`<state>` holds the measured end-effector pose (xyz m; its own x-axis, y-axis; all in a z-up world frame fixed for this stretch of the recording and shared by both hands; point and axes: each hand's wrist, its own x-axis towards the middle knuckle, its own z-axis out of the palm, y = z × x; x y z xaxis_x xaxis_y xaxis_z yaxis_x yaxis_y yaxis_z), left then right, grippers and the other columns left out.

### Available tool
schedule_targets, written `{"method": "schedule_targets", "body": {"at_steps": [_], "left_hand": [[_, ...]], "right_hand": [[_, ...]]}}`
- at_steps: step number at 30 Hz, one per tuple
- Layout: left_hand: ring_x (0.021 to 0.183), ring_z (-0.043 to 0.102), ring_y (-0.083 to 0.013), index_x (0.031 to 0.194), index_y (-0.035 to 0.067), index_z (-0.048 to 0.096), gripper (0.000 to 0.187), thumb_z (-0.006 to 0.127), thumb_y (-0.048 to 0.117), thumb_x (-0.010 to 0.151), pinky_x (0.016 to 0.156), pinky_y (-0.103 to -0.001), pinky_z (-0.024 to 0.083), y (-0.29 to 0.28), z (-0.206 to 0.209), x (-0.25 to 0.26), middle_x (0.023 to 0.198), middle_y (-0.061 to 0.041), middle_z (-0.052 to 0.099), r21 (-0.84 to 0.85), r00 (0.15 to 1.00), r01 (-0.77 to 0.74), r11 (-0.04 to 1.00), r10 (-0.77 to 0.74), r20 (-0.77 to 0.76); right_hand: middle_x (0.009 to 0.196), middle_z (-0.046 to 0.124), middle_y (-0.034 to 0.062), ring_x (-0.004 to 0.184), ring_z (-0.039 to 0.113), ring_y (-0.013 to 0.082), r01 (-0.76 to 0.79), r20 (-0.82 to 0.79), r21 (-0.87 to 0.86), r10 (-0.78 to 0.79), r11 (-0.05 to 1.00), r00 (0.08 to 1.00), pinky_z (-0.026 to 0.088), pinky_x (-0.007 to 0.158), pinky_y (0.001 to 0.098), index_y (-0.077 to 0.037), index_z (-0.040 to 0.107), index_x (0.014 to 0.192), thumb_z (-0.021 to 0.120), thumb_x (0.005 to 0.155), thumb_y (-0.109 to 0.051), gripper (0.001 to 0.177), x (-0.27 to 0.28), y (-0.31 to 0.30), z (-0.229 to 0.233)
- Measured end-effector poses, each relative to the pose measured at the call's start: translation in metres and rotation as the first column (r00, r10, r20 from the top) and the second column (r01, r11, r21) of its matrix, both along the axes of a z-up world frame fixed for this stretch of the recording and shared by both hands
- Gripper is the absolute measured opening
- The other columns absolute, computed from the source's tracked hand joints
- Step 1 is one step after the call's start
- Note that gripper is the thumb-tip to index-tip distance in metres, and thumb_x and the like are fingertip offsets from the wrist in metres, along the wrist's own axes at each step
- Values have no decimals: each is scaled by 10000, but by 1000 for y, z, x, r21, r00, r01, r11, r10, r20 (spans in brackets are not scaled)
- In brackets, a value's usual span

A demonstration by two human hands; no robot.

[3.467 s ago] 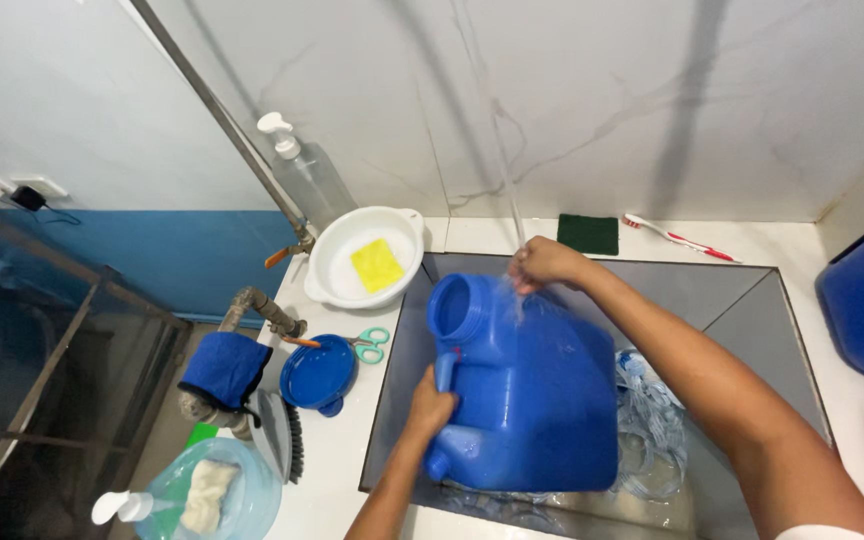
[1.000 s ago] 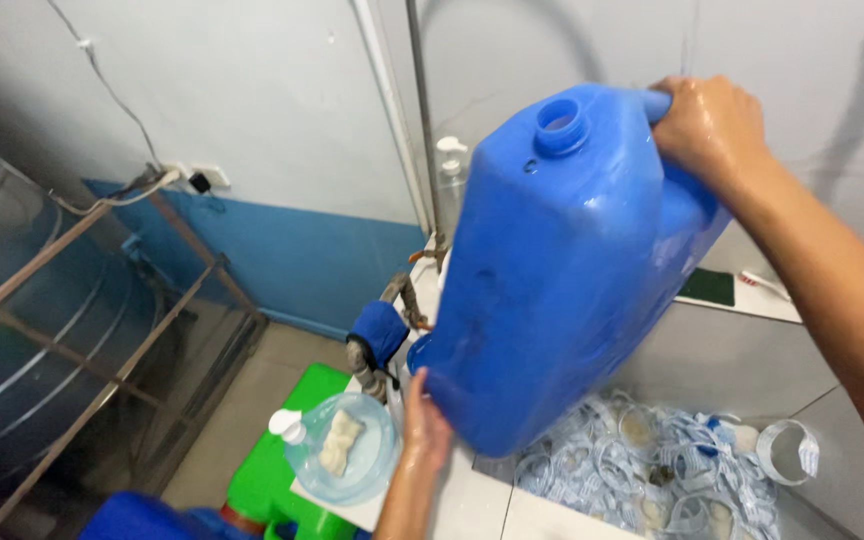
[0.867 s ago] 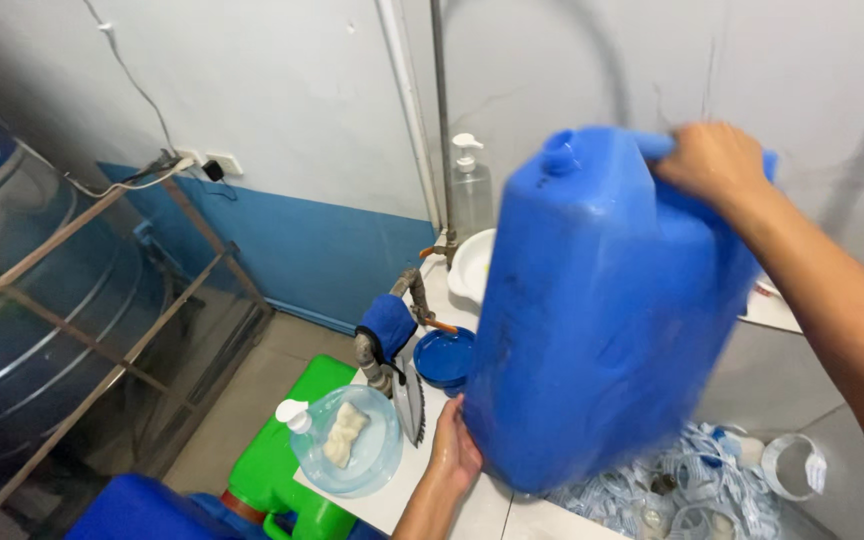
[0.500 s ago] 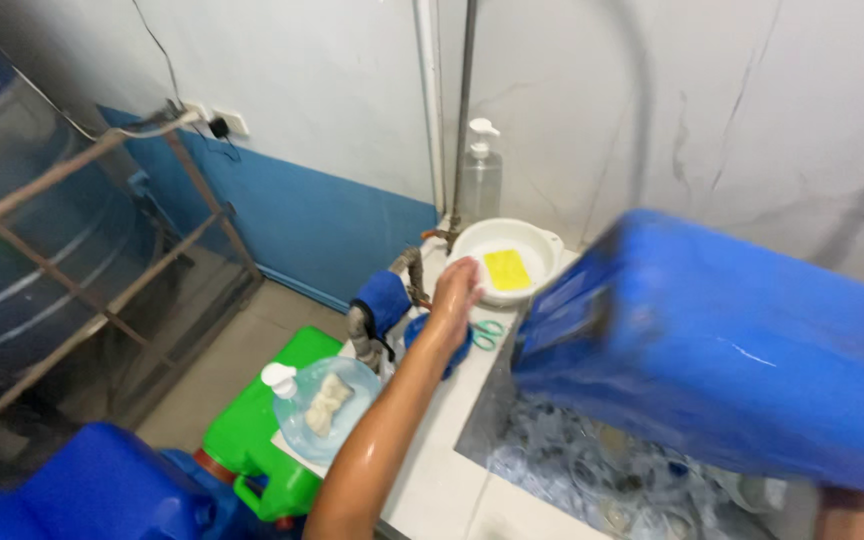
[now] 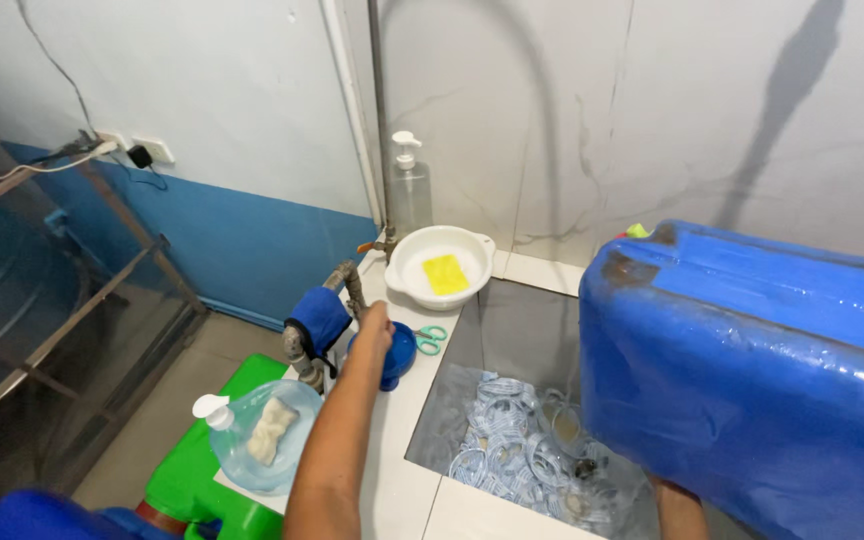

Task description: The person washes a large blue plastic container and its lid in a sink using a sponge and running water. They scrub the interior and exterior, rinse the container, and place it aside with other containers.

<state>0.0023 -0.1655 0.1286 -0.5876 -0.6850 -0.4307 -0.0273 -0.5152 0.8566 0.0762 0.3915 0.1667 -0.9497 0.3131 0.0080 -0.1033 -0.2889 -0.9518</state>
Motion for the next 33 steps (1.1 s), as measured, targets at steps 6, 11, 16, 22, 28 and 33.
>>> {"method": "schedule_targets", "body": {"at_steps": [6,11,16,22,28,33], "left_hand": [[543,516,-168,980,69,554,141,623,177,919,541,-304,543,-38,44,3,688,-64,501,230,981,-24,973,67,-180],[578,465,-158,1019,76,541,139,565,135,895,530,-303,459,-29,47,4,769,-59,462,-56,957,-35,998,17,-289],[843,488,-205,1298,105,509,419,524,179,886,700,-379,429,-19,39,9,1007,-82,532,-308,995,27,951,-54,-79],[1320,525,-378,1470,0,460,620,536,195,887,1093,-413,426,-16,48,14,1428,-282,502,-565,990,61,823,23,141],[1416,397,-438,1508,-14,361,639,482,252,940,1149,-464,342,-7,59,23,1553,-276,382,-738,955,190,647,54,293],[1407,423,-458,1524,-75,316,687,496,245,944,1166,-447,346,0,57,28,1524,-334,405,-808,968,169,565,58,243]], "right_hand": [[1196,630,257,1111,615,442,-3,31,-104,6,995,1000,501,950,506,-72,763,1125,638,839,-315,395,12,-3,-15],[1232,613,253,1142,601,436,-41,38,-117,46,992,998,491,972,497,-72,757,1142,628,834,-291,400,10,-10,-17],[1268,595,249,1173,587,431,-72,42,-126,77,989,996,481,994,489,-73,751,1160,619,829,-267,406,9,-10,-18],[1311,574,245,1209,569,424,-85,48,-154,93,984,995,469,1021,479,-73,744,1181,608,822,-239,418,9,-10,-22],[1354,553,240,1246,552,416,-106,63,-170,118,980,991,458,1048,469,-74,737,1203,597,815,-210,433,9,-11,-28],[1390,536,237,1277,538,411,-130,69,-166,143,977,987,448,1070,460,-74,731,1220,588,810,-186,448,8,-11,-30]]}}
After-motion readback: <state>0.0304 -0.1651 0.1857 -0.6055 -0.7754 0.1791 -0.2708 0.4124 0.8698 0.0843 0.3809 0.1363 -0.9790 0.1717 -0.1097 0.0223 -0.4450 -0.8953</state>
